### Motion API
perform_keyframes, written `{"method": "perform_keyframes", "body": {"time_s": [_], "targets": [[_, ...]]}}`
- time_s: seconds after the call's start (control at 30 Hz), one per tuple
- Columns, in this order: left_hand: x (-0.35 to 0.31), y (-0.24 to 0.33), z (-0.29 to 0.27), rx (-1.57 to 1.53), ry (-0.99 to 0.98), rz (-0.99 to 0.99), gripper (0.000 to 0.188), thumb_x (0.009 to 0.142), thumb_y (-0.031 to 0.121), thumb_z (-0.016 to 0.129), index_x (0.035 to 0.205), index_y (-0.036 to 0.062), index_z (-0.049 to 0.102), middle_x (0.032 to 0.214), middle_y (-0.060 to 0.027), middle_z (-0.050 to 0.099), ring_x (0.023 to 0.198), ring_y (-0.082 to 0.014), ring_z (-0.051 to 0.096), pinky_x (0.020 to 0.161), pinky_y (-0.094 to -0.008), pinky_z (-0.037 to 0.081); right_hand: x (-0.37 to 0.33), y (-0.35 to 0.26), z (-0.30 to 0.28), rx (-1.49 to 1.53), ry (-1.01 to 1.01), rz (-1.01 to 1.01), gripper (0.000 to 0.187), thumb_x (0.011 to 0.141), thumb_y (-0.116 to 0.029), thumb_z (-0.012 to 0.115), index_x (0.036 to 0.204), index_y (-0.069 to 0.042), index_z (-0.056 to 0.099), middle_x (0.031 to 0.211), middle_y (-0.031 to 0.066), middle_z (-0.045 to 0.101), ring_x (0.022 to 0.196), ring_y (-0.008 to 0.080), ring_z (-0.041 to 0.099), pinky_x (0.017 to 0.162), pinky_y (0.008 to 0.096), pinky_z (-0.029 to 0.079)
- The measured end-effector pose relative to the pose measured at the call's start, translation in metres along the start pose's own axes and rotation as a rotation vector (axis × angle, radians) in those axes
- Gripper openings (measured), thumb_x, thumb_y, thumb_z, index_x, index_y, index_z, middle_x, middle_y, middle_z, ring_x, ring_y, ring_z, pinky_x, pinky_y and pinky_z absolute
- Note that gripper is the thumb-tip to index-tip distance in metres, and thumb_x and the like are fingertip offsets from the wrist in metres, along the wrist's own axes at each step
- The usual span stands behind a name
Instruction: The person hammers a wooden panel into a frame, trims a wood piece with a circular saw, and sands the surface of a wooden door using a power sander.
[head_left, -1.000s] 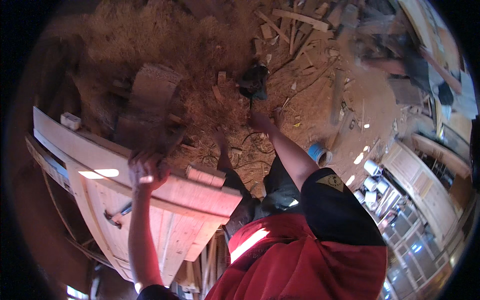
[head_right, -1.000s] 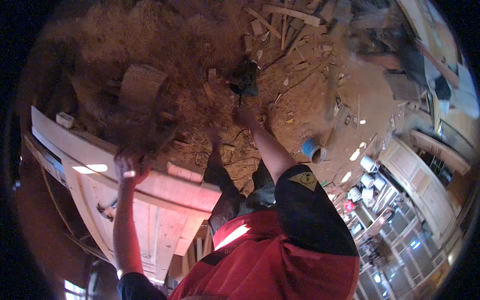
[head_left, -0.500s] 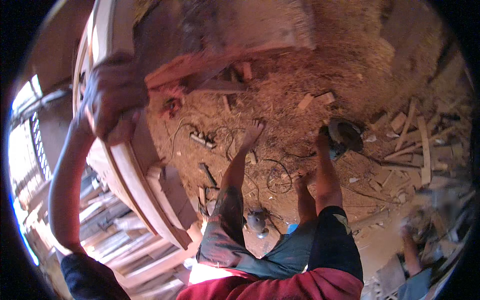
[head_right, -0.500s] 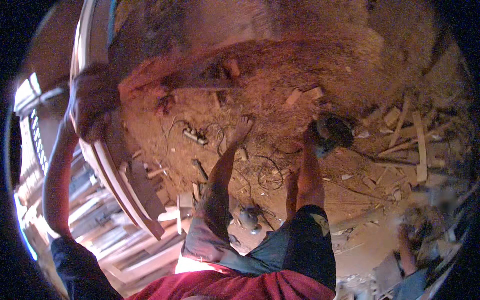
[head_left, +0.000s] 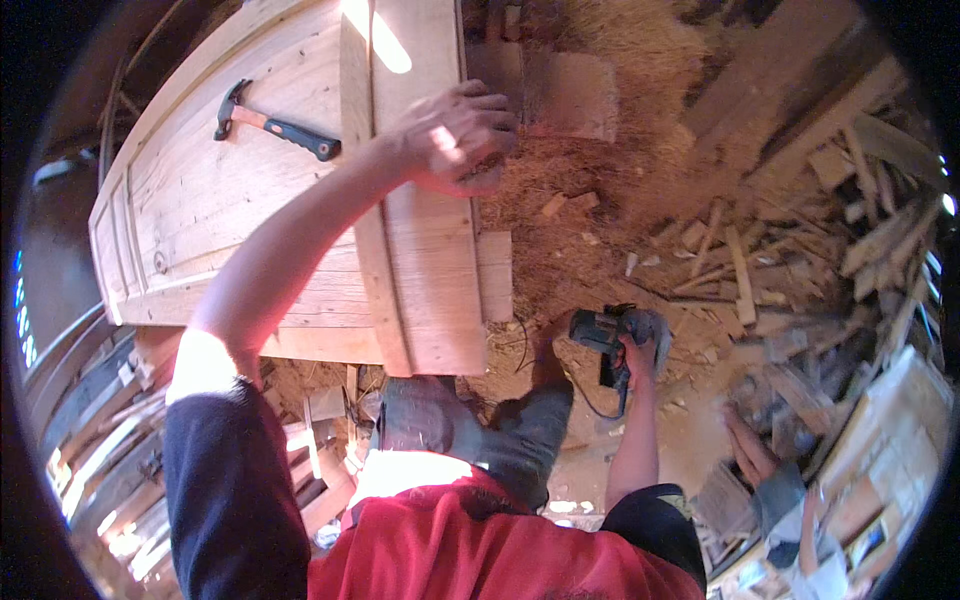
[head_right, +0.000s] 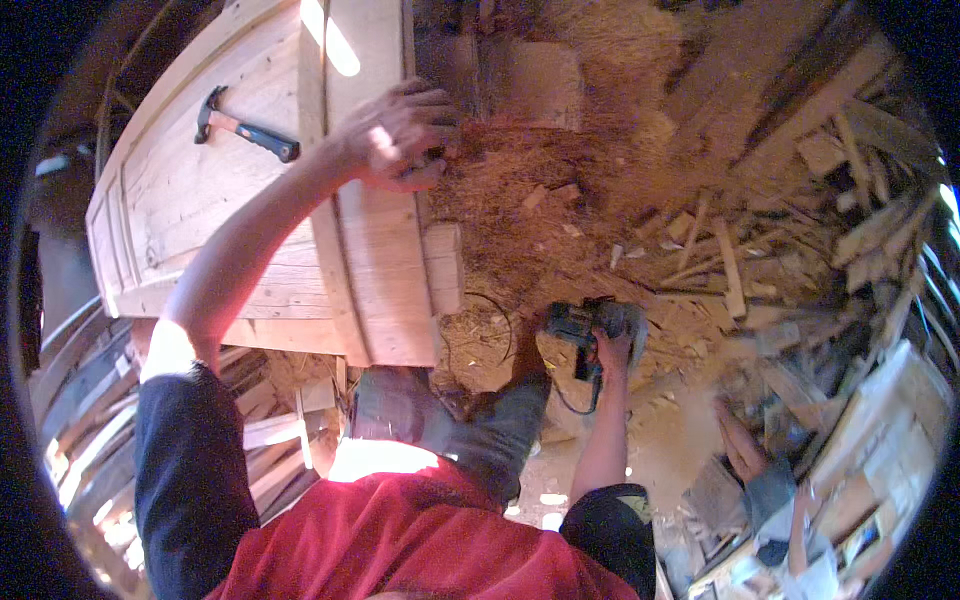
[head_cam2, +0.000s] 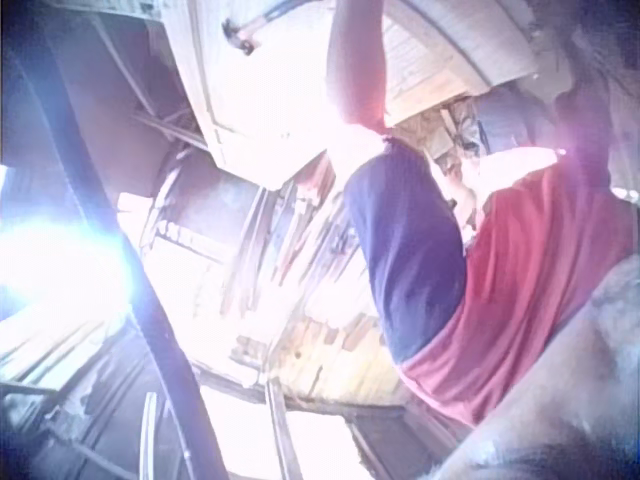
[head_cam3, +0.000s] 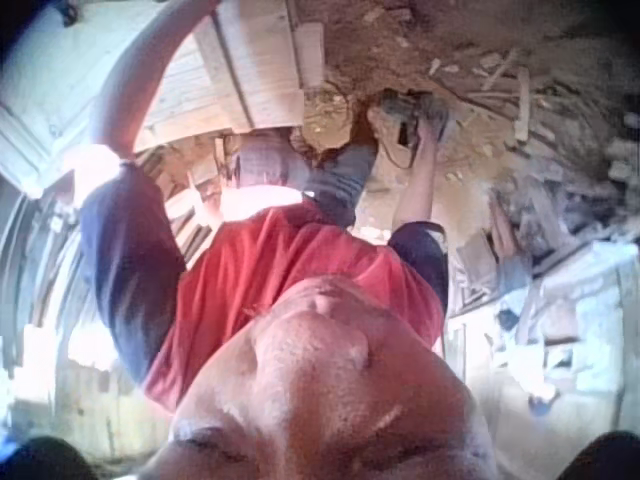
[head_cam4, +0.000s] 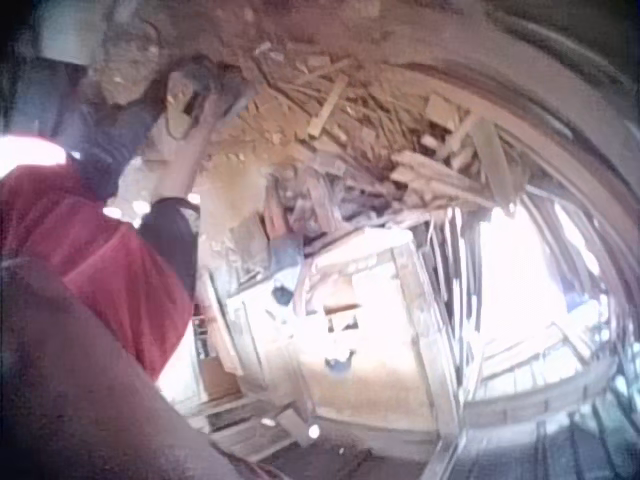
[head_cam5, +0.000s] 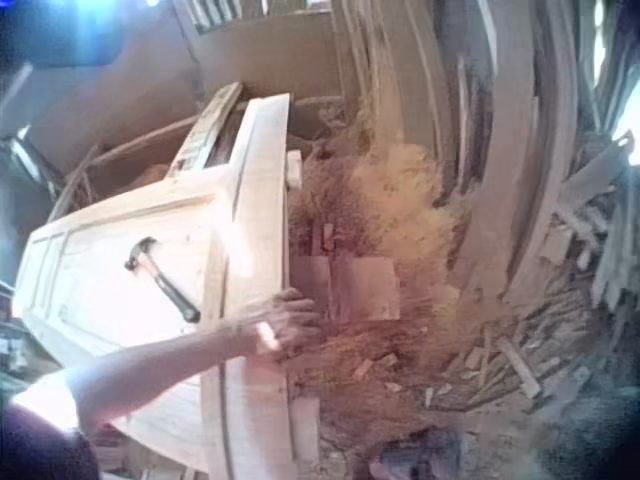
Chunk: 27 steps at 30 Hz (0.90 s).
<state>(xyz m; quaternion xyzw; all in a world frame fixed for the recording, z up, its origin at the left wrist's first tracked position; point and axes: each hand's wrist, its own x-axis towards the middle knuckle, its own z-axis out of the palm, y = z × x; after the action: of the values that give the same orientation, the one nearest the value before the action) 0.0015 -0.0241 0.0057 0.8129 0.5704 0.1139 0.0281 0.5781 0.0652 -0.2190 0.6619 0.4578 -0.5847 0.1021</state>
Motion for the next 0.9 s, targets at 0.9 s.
{"method": "perform_keyframes", "body": {"time_s": [0.9], "targets": [[-0.335,0.240,-0.029,0.111,-0.176,-0.677,0.091,0.083,-0.006,0.057,0.165,0.0160,0.023,0.172,-0.0112,0.019,0.158,-0.0326,0.019,0.121,-0.0711,0.013,-0.444,-0.097,0.185,0.107,0.205,-0.952,0.030,0.080,-0.015,0.072,0.106,0.000,0.069,0.094,0.0133,0.072,0.088,0.0260,0.070,0.082,0.0393,0.055]]}}
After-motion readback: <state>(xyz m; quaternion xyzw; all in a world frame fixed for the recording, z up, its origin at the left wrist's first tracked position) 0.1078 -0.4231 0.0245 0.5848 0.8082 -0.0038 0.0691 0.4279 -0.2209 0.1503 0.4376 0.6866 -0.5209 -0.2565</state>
